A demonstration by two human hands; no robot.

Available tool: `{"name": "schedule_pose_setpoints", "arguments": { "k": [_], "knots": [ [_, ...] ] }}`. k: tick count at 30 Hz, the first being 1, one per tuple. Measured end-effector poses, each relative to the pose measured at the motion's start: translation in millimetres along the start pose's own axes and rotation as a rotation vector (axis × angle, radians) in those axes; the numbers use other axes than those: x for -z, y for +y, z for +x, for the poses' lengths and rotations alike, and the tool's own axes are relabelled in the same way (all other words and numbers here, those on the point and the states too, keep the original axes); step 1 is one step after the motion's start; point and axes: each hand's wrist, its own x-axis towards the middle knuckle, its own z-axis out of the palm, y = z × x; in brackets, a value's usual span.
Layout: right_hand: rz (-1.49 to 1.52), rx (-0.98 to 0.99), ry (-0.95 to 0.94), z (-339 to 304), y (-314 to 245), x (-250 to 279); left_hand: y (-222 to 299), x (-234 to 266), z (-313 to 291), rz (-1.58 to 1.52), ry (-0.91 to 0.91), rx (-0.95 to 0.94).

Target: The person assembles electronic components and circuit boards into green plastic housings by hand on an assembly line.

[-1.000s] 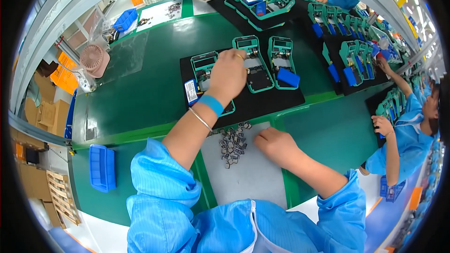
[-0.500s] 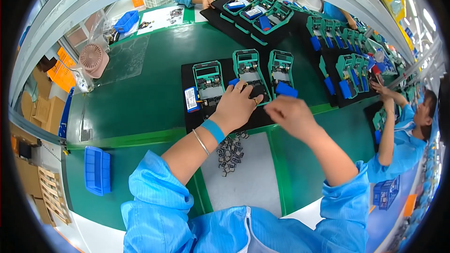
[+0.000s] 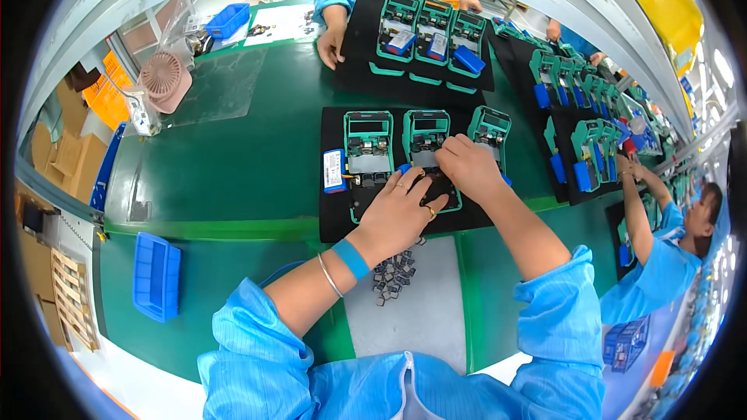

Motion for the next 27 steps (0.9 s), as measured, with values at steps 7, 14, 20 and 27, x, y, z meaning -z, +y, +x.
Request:
{"name": "schedule_pose_setpoints", "arguments": {
  "k": [7, 14, 20, 27],
  "knots": [
    [-0.088, 0.111, -0.052, 9.2, 2.7, 1.9, -1.9, -5.3, -2.2, -0.029, -0.012, 0.017],
    [-0.174, 0.174, -0.083, 9.9, 0.2, 4.9, -1.9, -6.7, -2.8, -0.004, -0.024, 0.007],
    [-0.220, 0.121, -0.153, 17.6, -3.4, 5.8, -1.9, -7.6, -3.9, 0.006, -0.028, 0.005],
    [-0.234, -0.050, -0.234, 24.8, 3.5, 14.7, 1.4, -2.4, 0.4, 0.025, -0.021, -0.011]
  ]
}}
